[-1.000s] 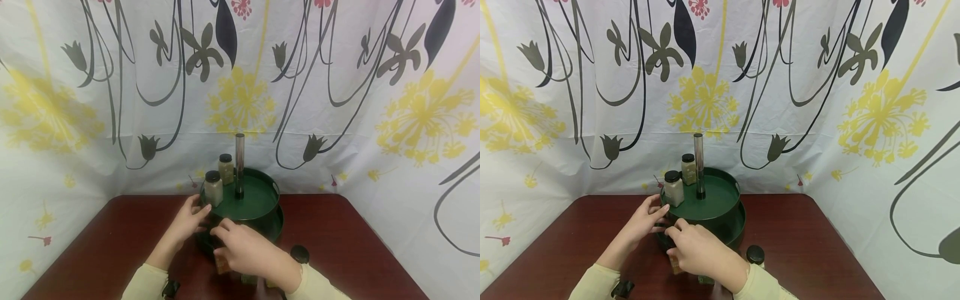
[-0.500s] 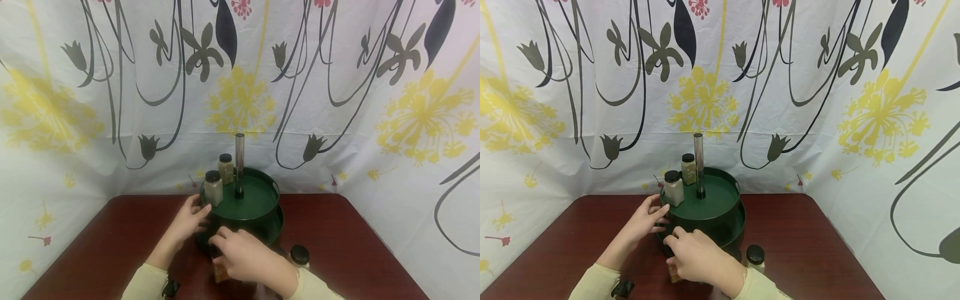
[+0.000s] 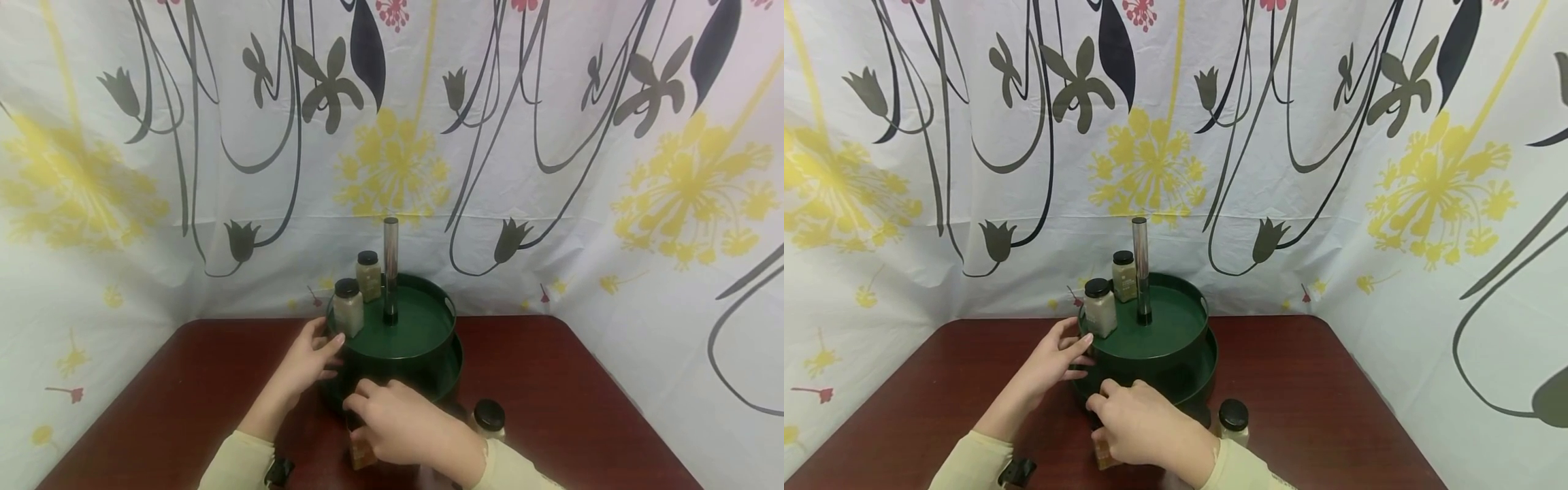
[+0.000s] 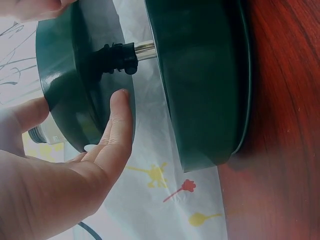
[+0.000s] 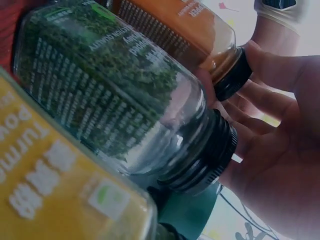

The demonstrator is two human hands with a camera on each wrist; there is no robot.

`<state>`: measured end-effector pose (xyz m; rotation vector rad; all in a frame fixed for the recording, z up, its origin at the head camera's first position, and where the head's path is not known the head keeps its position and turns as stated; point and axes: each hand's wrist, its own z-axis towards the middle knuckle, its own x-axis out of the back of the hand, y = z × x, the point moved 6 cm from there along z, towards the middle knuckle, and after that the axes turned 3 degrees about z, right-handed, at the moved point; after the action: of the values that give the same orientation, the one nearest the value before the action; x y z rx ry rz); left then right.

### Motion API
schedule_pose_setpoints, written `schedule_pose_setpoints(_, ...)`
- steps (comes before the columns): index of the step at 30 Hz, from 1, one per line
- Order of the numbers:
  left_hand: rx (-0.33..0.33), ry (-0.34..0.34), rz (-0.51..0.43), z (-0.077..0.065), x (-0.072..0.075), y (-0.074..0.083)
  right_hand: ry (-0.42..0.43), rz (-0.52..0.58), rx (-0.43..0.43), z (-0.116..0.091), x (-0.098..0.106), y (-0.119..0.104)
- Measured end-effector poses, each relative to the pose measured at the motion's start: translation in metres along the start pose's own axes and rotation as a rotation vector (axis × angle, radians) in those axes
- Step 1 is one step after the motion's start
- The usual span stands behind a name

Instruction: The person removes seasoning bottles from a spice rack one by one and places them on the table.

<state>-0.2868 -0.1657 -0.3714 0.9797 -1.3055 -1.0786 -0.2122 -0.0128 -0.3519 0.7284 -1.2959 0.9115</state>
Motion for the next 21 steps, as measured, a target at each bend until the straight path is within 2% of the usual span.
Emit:
schedule_pose_setpoints(5, -0.003, -0.002, -0.001, 0.0, 0.0, 0.001, 0.025, 0.032, -0.024, -0.001, 0.011, 0.003)
schedule_pose_setpoints(13, -0.01, -0.017, -0.018, 0.001, -0.002, 0.005, 0.182, 0.059, -0.064, -0.004, 0.051, 0.014)
schedule_pose_setpoints(17, 0.017, -0.047, -0.005, 0.001, -0.006, 0.005, 0.225, 0.067, -0.081, -0.008, 0.061, 0.019)
schedule_pose_setpoints(21, 0.062, -0.06, 0.028, -0.001, -0.01, 0.003, 0.225, 0.077, -0.086, -0.009, 0.061, 0.021)
